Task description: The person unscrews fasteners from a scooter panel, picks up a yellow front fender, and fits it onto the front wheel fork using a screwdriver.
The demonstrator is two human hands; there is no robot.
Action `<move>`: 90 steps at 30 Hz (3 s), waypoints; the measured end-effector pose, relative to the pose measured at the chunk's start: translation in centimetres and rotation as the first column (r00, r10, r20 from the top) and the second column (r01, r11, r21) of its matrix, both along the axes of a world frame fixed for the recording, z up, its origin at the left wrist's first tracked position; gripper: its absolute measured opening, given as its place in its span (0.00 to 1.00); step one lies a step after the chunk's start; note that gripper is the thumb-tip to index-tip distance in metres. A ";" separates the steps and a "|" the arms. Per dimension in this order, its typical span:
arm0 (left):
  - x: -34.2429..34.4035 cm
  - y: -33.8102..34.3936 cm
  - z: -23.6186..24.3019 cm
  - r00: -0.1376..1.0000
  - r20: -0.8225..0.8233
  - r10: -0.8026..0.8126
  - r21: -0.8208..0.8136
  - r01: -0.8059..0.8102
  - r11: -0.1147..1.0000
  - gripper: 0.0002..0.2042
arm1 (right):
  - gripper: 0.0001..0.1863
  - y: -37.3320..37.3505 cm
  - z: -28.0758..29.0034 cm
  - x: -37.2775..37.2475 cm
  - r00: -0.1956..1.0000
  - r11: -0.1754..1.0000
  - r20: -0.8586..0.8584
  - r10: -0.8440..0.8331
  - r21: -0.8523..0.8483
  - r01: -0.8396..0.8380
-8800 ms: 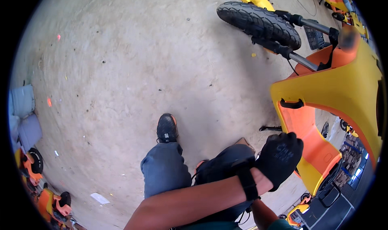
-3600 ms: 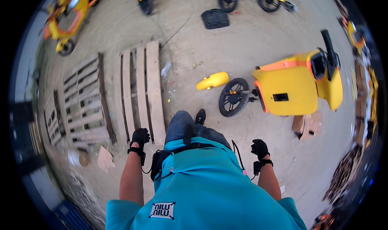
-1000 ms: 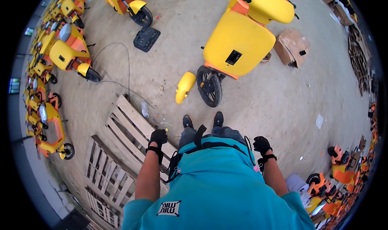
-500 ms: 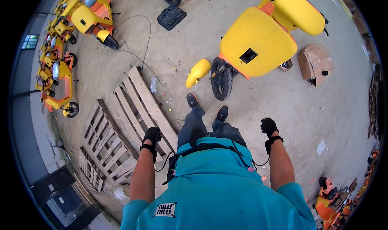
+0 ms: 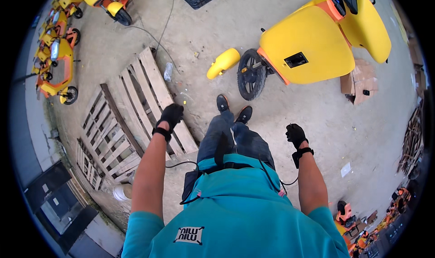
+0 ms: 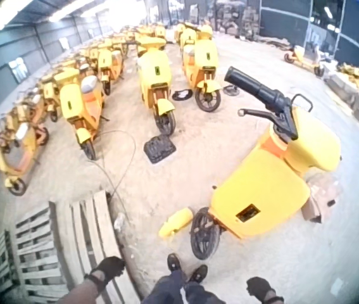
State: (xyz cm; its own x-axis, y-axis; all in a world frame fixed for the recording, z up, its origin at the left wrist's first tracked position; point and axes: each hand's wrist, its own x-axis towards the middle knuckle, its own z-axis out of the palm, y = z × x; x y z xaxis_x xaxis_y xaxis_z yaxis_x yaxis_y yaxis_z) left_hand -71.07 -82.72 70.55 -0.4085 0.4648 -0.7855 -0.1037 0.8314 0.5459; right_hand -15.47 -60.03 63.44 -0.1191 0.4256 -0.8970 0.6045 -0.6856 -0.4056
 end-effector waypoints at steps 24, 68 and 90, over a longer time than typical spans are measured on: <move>15.0 19.8 -24.2 0.407 -0.310 -0.859 -0.101 0.885 0.455 0.11 | 0.14 11.3 -11.0 -3.7 0.999 0.998 0.050 -0.020 0.062 0.017; 21.0 25.5 -34.4 0.592 -0.371 -0.715 0.043 0.780 0.624 0.25 | 0.11 14.8 -40.8 -12.1 0.843 0.867 -0.334 0.422 0.422 -0.267; 9.8 27.6 -58.9 0.139 0.699 0.702 0.148 -0.988 0.048 0.43 | 0.10 12.3 -40.0 -10.5 0.848 0.844 -0.264 0.460 0.426 -0.326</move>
